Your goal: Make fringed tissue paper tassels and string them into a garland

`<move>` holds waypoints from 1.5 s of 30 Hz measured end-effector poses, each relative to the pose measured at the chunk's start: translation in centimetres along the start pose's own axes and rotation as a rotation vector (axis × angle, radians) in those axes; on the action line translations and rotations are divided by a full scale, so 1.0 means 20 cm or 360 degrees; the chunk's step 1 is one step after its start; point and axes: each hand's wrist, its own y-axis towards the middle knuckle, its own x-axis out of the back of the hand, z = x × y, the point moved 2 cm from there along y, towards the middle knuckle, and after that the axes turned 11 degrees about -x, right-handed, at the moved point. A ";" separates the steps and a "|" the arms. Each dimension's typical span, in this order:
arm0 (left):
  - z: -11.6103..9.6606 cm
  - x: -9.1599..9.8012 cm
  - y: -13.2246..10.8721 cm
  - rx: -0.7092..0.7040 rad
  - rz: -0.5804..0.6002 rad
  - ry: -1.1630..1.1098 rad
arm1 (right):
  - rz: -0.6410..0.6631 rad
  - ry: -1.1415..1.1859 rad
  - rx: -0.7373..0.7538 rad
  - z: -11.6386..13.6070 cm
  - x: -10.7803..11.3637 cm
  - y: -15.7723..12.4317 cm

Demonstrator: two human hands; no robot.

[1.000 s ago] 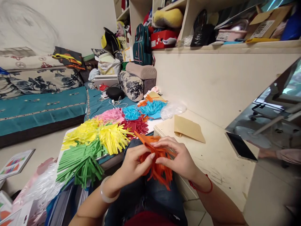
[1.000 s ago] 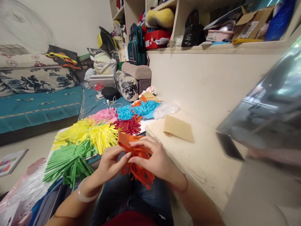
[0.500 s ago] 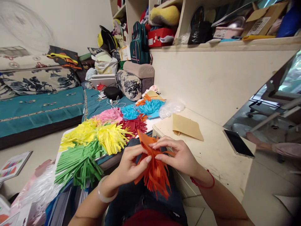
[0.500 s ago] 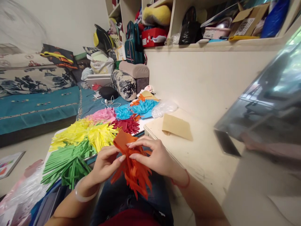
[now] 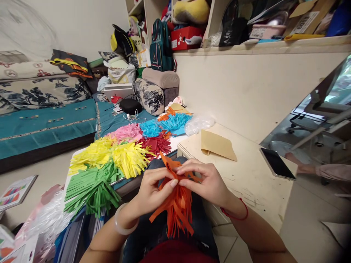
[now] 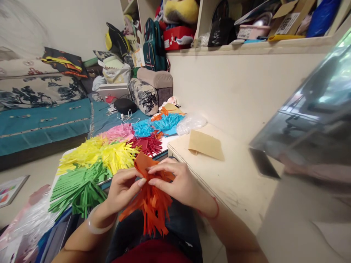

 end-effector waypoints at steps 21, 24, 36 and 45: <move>0.03 -0.09 0.15 -0.0043 0.0081 -0.0063 | -0.0069 0.0332 -0.0204 -0.02 0.15 0.06; 0.04 -0.10 0.17 -0.0053 0.0021 -0.0046 | -0.0087 0.0466 -0.0220 -0.03 0.17 0.09; 0.13 -0.23 0.26 0.0039 0.0014 -0.0098 | -0.0073 0.0667 -0.0286 -0.17 0.29 0.14; 0.15 -0.30 0.28 0.0043 -0.0013 -0.0086 | -0.0108 0.0598 -0.0294 -0.19 0.34 0.12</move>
